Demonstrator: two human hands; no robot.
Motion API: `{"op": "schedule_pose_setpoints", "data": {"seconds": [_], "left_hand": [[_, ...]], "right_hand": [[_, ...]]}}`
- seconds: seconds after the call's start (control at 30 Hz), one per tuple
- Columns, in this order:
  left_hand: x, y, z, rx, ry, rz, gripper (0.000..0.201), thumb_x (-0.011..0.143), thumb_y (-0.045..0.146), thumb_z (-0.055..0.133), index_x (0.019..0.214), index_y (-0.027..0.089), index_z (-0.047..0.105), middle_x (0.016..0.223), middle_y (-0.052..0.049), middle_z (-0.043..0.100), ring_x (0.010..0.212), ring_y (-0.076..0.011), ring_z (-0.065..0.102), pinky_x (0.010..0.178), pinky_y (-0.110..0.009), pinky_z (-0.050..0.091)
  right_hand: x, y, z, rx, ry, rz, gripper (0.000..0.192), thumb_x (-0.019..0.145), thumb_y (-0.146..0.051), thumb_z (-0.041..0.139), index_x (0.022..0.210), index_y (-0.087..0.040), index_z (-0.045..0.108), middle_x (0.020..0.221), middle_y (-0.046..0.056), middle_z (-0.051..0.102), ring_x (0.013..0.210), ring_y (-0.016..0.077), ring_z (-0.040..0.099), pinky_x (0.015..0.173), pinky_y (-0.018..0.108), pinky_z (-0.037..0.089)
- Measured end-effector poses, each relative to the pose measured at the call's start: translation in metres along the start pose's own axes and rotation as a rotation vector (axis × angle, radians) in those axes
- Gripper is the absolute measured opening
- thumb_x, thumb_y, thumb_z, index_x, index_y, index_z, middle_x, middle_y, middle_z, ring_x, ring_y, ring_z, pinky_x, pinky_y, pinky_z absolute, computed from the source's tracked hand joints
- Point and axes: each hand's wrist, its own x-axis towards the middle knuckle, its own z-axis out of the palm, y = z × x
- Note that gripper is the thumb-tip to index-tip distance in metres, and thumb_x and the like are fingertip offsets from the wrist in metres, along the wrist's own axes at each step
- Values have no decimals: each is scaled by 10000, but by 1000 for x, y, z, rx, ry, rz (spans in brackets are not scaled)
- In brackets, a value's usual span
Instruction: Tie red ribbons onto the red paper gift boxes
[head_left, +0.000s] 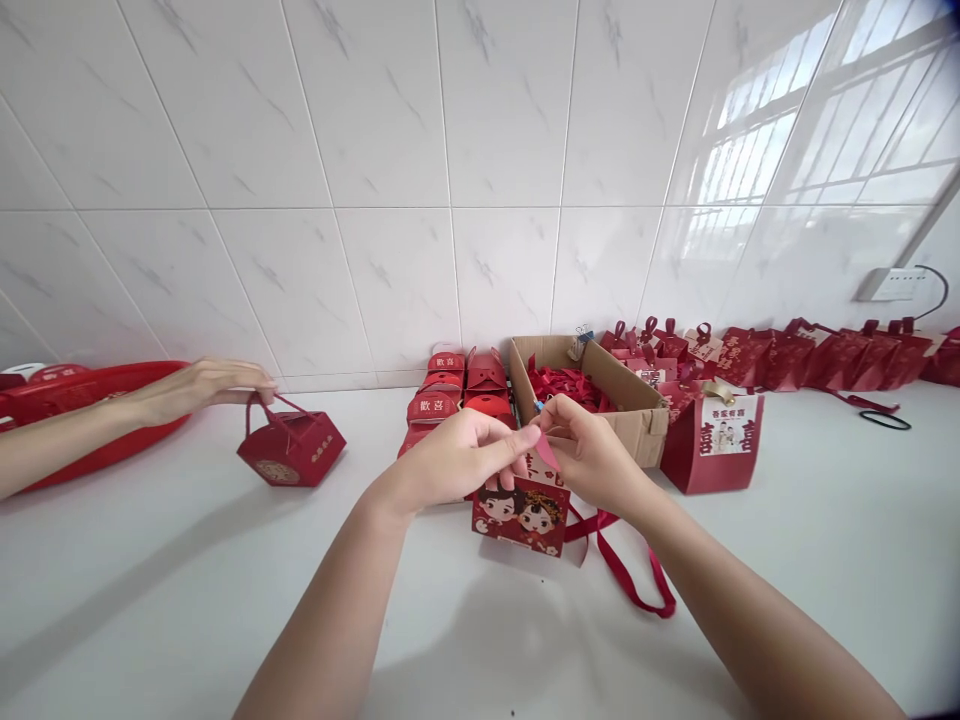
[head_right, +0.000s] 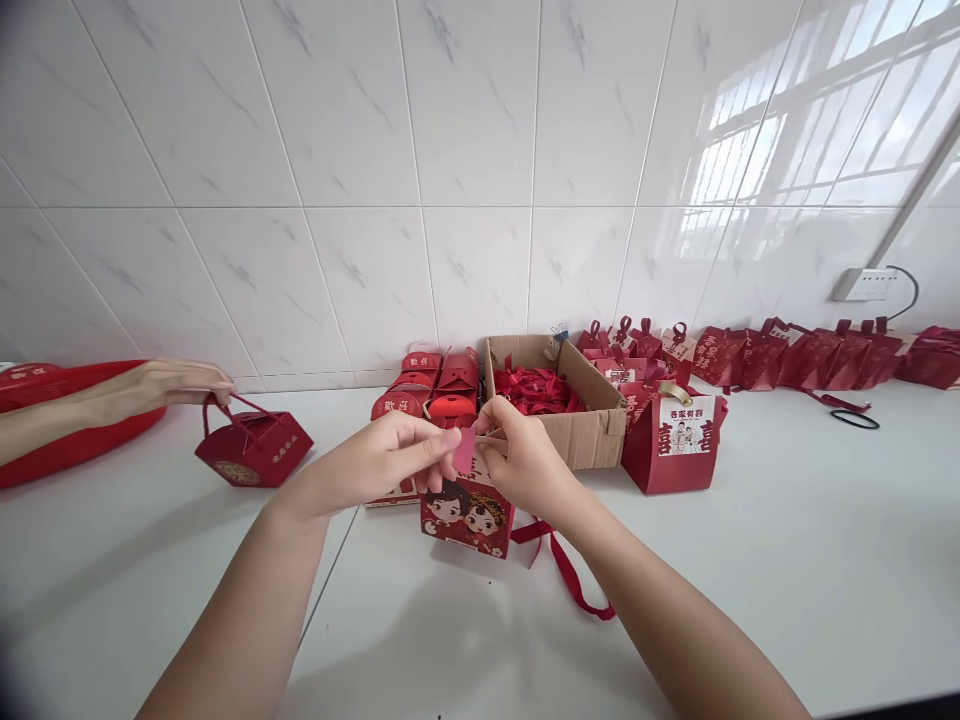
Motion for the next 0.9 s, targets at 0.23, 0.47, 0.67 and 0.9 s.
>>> {"op": "schedule_pose_setpoints", "data": {"seconds": [0.23,0.47,0.67,0.9], "left_hand": [[-1,0,1,50,-80,54,375,730,523,648,641,171,551,577,39,494,466,-61,390,422,-198,299],[-1,-4,-6,146,-7,116,189,770,378,634,754,190,629,694,26,593,602,-98,517,553,-216,411],[3,-7,-3,161,206,124,208,770,418,641,778,211,652,737,23,637,669,-124,556,600,-236,438],[5,-6,0,189,287,145,179,765,401,651,754,223,667,775,29,670,677,-123,560,597,-232,437]], "right_hand": [[-2,-6,-1,-4,-3,-3,159,735,-117,465,833,-221,396,925,30,601,739,152,596,574,263,447],[-2,-6,-3,90,-10,36,147,768,-166,526,826,-218,402,913,18,575,755,138,579,614,267,457],[-2,-7,-2,102,-49,57,155,785,-165,517,825,-224,379,690,-49,458,593,100,476,530,236,360],[-2,-6,-1,88,-59,64,169,774,-149,515,826,-226,374,663,-60,424,573,91,402,516,224,315]]}}
